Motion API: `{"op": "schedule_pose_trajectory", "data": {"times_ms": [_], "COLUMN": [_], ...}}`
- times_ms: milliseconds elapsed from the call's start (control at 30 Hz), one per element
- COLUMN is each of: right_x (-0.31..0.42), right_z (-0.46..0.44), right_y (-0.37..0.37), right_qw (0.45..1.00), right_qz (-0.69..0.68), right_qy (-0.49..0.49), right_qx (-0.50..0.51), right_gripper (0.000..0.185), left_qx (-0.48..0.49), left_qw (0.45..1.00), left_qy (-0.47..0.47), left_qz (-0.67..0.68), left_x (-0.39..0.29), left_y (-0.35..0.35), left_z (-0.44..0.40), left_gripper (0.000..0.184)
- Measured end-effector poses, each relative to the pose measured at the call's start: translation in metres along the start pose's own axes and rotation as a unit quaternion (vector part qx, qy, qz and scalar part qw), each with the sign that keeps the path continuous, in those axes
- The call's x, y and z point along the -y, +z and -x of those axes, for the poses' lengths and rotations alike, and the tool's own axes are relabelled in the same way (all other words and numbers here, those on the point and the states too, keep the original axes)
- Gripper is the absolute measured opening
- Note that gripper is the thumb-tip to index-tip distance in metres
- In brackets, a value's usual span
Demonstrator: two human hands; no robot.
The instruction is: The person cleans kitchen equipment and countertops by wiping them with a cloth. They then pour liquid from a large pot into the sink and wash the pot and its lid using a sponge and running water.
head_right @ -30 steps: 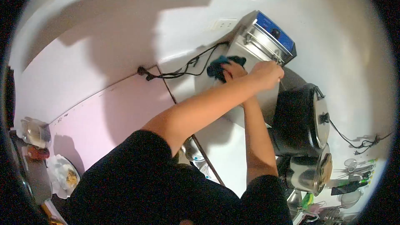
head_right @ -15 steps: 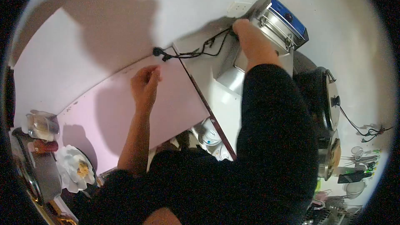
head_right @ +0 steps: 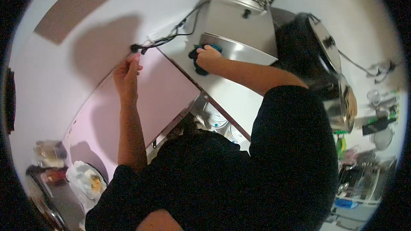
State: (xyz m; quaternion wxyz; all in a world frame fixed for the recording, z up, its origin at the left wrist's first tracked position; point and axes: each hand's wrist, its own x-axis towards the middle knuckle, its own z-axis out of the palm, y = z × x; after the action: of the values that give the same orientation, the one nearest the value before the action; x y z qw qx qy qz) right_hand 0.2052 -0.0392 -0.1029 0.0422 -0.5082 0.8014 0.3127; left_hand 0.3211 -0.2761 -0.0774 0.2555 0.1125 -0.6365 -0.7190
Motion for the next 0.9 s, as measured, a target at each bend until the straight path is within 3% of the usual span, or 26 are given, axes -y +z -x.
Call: {"op": "schedule_pose_trajectory", "data": {"times_ms": [33,100,133,167,200,300,400,467,533,567,600,667,733,800,833,900], "right_x": [0.0,0.005,0.009,0.011,0.014,0.014,0.023,0.036,0.057,0.06,0.066,0.089,0.095,0.1,0.103,0.104], "right_z": [0.019,0.057,0.072,0.095,0.115,0.167,0.16,0.121,0.059,0.024,-0.006,-0.049,-0.067,-0.08,-0.08,-0.071], "right_y": [0.017,0.05,0.068,0.069,0.085,0.081,0.031,0.002,0.005,0.004,0.0,-0.016,-0.026,-0.021,-0.005,0.012], "right_qw": [1.0,0.979,0.965,0.967,0.943,0.857,0.791,0.766,0.825,0.845,0.861,0.848,0.852,0.852,0.866,0.881], "right_qz": [-0.006,-0.035,-0.049,-0.051,-0.119,-0.173,-0.299,-0.442,-0.333,-0.348,-0.361,-0.363,-0.329,-0.296,-0.304,-0.312], "right_qy": [0.013,0.089,0.148,0.201,0.271,0.418,0.414,0.371,0.315,0.296,0.278,0.37,0.379,0.392,0.356,0.308], "right_qx": [0.004,-0.179,-0.21,-0.149,-0.152,-0.246,-0.338,-0.283,-0.331,-0.278,-0.225,-0.111,-0.148,-0.183,-0.174,-0.179], "right_gripper": [0.009,0.007,0.007,0.007,0.007,0.017,0.025,0.033,0.032,0.034,0.036,0.048,0.051,0.055,0.055,0.057], "left_qx": [0.015,0.064,0.064,0.074,0.081,0.033,-0.044,-0.076,-0.1,-0.061,-0.02,0.044,0.105,0.134,0.142,0.282], "left_qw": [1.0,0.996,0.996,0.993,0.99,0.988,0.985,0.98,0.976,0.967,0.947,0.915,0.849,0.77,0.767,0.62], "left_qy": [0.0,0.002,0.003,-0.013,-0.029,-0.038,-0.066,-0.081,-0.095,-0.043,0.01,0.172,0.268,0.315,0.325,0.255], "left_qz": [0.0,-0.057,-0.059,-0.086,-0.116,-0.148,-0.156,-0.165,-0.167,-0.244,-0.319,-0.362,-0.443,-0.538,-0.535,-0.687], "left_x": [0.001,0.006,0.008,0.01,0.012,0.019,0.024,0.032,0.042,0.046,0.053,0.076,0.086,0.095,0.106,0.123], "left_y": [0.007,0.018,0.02,0.019,0.013,-0.013,-0.047,-0.065,-0.071,-0.067,-0.061,-0.033,0.008,0.049,0.057,0.069], "left_z": [0.001,0.0,0.002,0.005,0.008,0.012,0.021,0.029,0.027,0.02,0.011,-0.027,-0.071,-0.094,-0.107,-0.122], "left_gripper": [0.015,0.014,0.014,0.014,0.014,0.014,0.015,0.015,0.015,0.015,0.015,0.024,0.036,0.044,0.044,0.033]}}
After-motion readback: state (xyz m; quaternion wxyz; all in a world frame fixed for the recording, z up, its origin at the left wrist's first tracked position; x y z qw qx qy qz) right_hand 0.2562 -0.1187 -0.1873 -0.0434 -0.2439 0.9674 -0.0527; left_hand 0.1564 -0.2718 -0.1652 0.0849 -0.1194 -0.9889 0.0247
